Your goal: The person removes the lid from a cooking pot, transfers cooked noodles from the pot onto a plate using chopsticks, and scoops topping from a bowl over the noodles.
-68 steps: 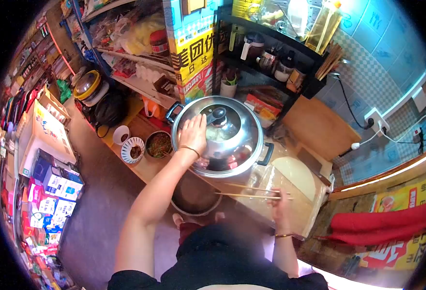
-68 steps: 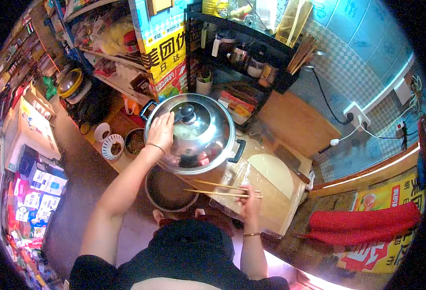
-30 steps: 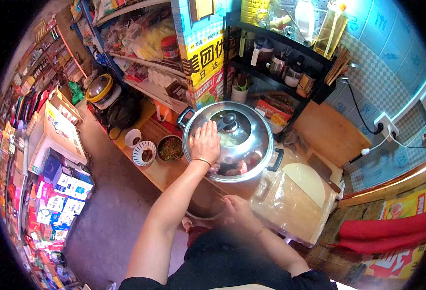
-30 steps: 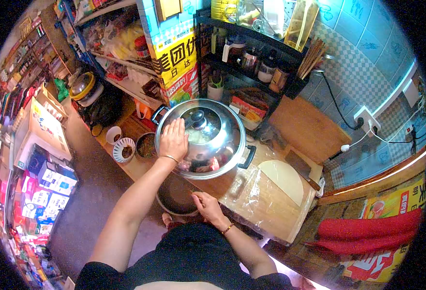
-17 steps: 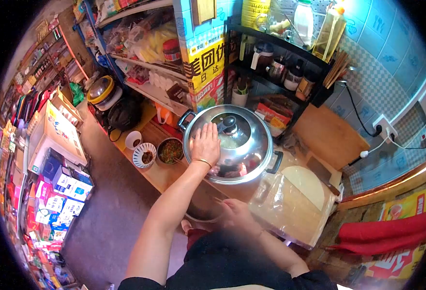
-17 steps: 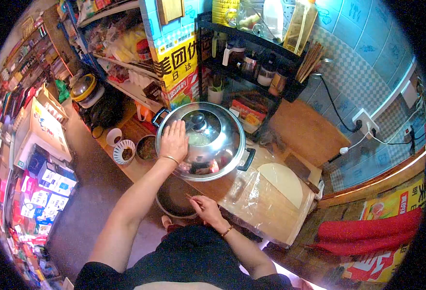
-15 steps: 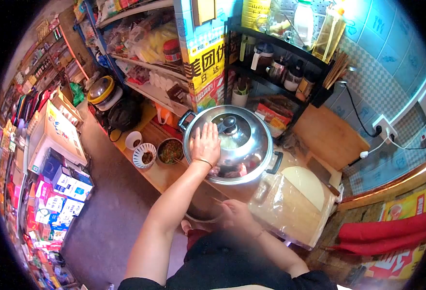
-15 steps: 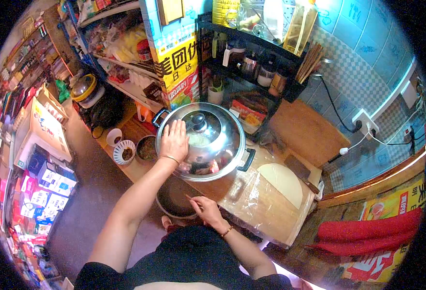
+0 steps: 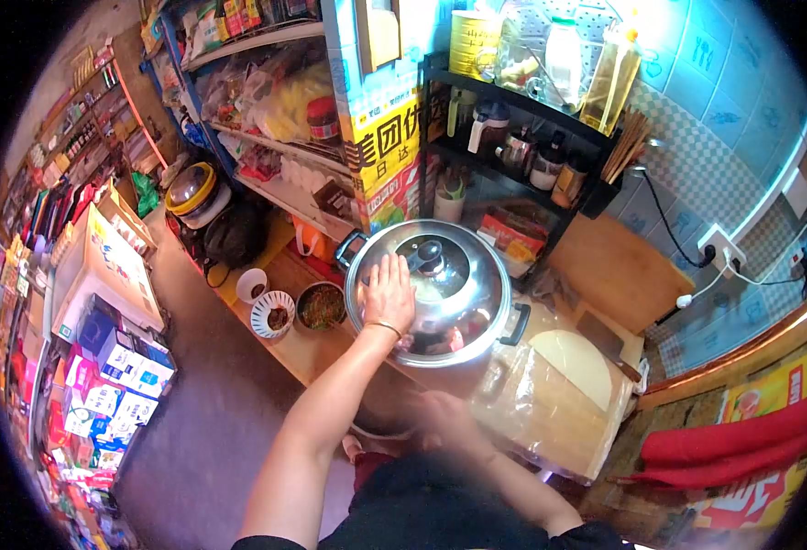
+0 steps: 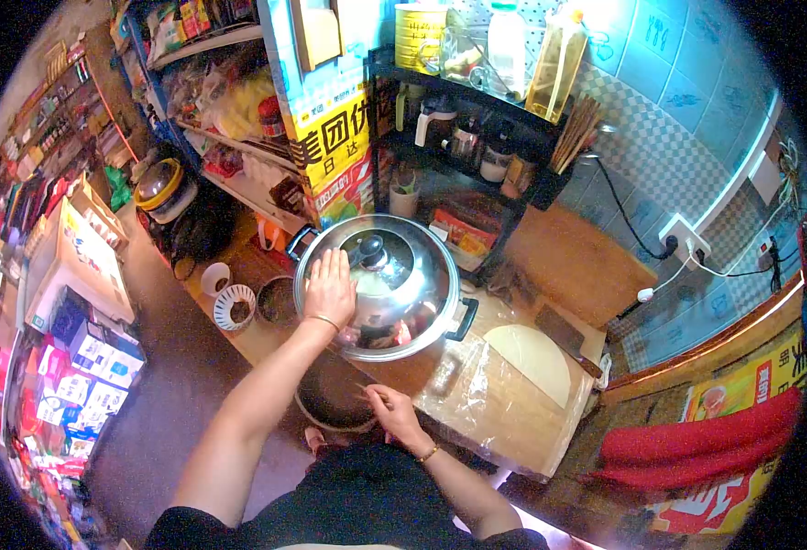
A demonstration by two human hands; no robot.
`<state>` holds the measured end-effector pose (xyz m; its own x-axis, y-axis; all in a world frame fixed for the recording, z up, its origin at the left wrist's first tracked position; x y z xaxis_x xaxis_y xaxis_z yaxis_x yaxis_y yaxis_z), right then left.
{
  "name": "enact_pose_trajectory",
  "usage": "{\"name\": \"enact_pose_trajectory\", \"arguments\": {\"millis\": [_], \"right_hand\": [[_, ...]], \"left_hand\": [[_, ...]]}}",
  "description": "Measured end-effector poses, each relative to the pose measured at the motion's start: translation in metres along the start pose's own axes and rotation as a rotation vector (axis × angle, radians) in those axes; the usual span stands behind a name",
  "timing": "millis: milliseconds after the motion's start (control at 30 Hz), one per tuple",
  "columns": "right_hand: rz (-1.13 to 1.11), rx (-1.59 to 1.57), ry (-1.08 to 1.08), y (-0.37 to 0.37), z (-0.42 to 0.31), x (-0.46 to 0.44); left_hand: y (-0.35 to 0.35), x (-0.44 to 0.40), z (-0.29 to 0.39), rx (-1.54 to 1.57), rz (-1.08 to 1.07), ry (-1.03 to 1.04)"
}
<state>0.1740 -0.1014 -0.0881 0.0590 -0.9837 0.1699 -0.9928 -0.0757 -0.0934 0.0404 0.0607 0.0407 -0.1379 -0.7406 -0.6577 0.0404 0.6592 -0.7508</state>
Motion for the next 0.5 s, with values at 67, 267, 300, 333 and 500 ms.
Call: {"name": "enact_pose_trajectory", "arguments": {"millis": [67, 267, 300, 333, 500], "right_hand": [[0.02, -0.088, 0.04, -0.003, 0.005, -0.002], [-0.05, -0.077, 0.216, 0.001, 0.027, 0.002], [-0.051, -0.083, 0.101, 0.001, 0.018, 0.001], [-0.054, -0.089, -0.014, 0.001, 0.008, 0.001], [-0.066, 0.005, 0.015, 0.0, 0.012, -0.001]], "left_hand": [[-0.002, -0.001, 0.0, 0.011, 0.003, -0.004], [0.002, 0.001, -0.001, 0.029, -0.023, -0.022], [0.002, 0.0, -0.001, 0.029, -0.025, -0.02], [0.002, 0.0, -0.001, 0.029, -0.028, -0.02], [0.001, 0.0, 0.0, -0.002, -0.058, -0.009]]}}
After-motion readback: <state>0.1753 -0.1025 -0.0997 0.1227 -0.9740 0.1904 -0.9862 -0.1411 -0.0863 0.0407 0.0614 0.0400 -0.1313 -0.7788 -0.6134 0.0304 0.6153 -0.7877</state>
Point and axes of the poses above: each hand's wrist, its own x-axis away from the middle knuckle, its own y-axis out of the palm, z = x × y, the point moved 9 cm from there along -x, towards the middle knuckle, and after that the axes turned 15 degrees about z, right-handed, at the moved point
